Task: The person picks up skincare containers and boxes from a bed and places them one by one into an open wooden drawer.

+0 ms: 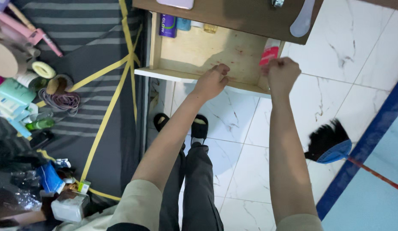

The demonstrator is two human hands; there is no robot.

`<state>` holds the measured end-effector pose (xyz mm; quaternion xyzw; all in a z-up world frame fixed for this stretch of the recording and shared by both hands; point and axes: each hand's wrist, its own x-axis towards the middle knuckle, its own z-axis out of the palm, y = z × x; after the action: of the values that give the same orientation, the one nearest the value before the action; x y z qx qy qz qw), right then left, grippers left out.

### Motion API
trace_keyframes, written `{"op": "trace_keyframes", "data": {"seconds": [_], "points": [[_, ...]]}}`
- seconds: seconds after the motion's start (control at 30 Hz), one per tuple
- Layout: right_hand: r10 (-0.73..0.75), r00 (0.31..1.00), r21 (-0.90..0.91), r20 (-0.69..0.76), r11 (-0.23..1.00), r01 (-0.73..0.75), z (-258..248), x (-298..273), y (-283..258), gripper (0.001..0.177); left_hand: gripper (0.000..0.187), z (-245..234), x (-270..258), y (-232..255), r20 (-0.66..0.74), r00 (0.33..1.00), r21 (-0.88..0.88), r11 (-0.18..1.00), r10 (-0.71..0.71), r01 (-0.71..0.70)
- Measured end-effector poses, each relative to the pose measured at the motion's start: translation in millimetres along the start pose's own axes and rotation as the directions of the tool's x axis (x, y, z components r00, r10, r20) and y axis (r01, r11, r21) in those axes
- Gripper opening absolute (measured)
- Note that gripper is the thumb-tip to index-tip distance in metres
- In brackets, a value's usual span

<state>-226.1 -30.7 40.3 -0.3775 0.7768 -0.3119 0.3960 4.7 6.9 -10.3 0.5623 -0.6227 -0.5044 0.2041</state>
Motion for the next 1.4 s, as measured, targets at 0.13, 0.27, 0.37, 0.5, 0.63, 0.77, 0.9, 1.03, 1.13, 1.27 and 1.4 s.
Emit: {"op": "trace_keyframes", "data": {"seconds": [0.13,0.27,0.37,0.5,0.63,0.77,0.9,1.03,1.13,1.27,1.4], "points": [[-0.198,0.977,-0.253,-0.075,0.952,0.173,19,23,16,0.014,0.027,10,9,-17,0.088,0.995,0.046,0.998,-0.052,0.048],[-0.238,0.962,-0.315,-0.131,0.93,0.188,36,45,39,0.015,0.024,15,10,-23,0.074,0.995,0.076,0.996,-0.061,0.056],[-0.372,0.918,-0.508,-0.141,0.823,0.255,45,59,53,0.013,0.022,15,9,-21,0.084,0.993,0.119,0.99,-0.083,0.073],[-0.377,0.91,-0.496,-0.175,0.832,0.25,60,63,62,0.013,0.019,18,2,-14,0.034,0.998,0.195,0.98,-0.049,0.042],[-0.471,0.869,-0.581,-0.151,0.754,0.307,68,75,77,0.006,0.018,21,1,-11,-0.015,1.0,0.26,0.966,0.014,-0.01],[-0.373,0.912,-0.621,-0.173,0.76,0.193,80,92,92,0.013,0.019,20,-2,-10,-0.05,0.997,0.252,0.967,0.057,-0.043],[-0.319,0.915,-0.506,-0.248,0.848,0.158,93,98,101,0.008,0.019,15,-2,-2,-0.048,0.997,0.26,0.965,0.052,-0.038],[0.166,0.961,0.857,-0.222,0.504,0.111,109,112,122,0.027,0.02,8,1,11,-0.051,0.998,0.276,0.961,0.04,-0.025],[-0.041,0.945,-0.028,-0.325,0.999,0.034,118,100,134,0.026,0.019,7,2,13,-0.042,0.999,0.279,0.96,0.027,-0.014],[0.295,0.95,0.799,-0.099,0.593,-0.101,128,85,120,0.07,0.019,8,0,11,-0.062,0.997,0.266,0.963,0.053,-0.034],[0.251,0.968,0.837,-0.003,0.531,-0.135,125,74,110,0.087,0.02,10,1,9,-0.046,0.998,0.291,0.956,0.043,-0.028]]}}
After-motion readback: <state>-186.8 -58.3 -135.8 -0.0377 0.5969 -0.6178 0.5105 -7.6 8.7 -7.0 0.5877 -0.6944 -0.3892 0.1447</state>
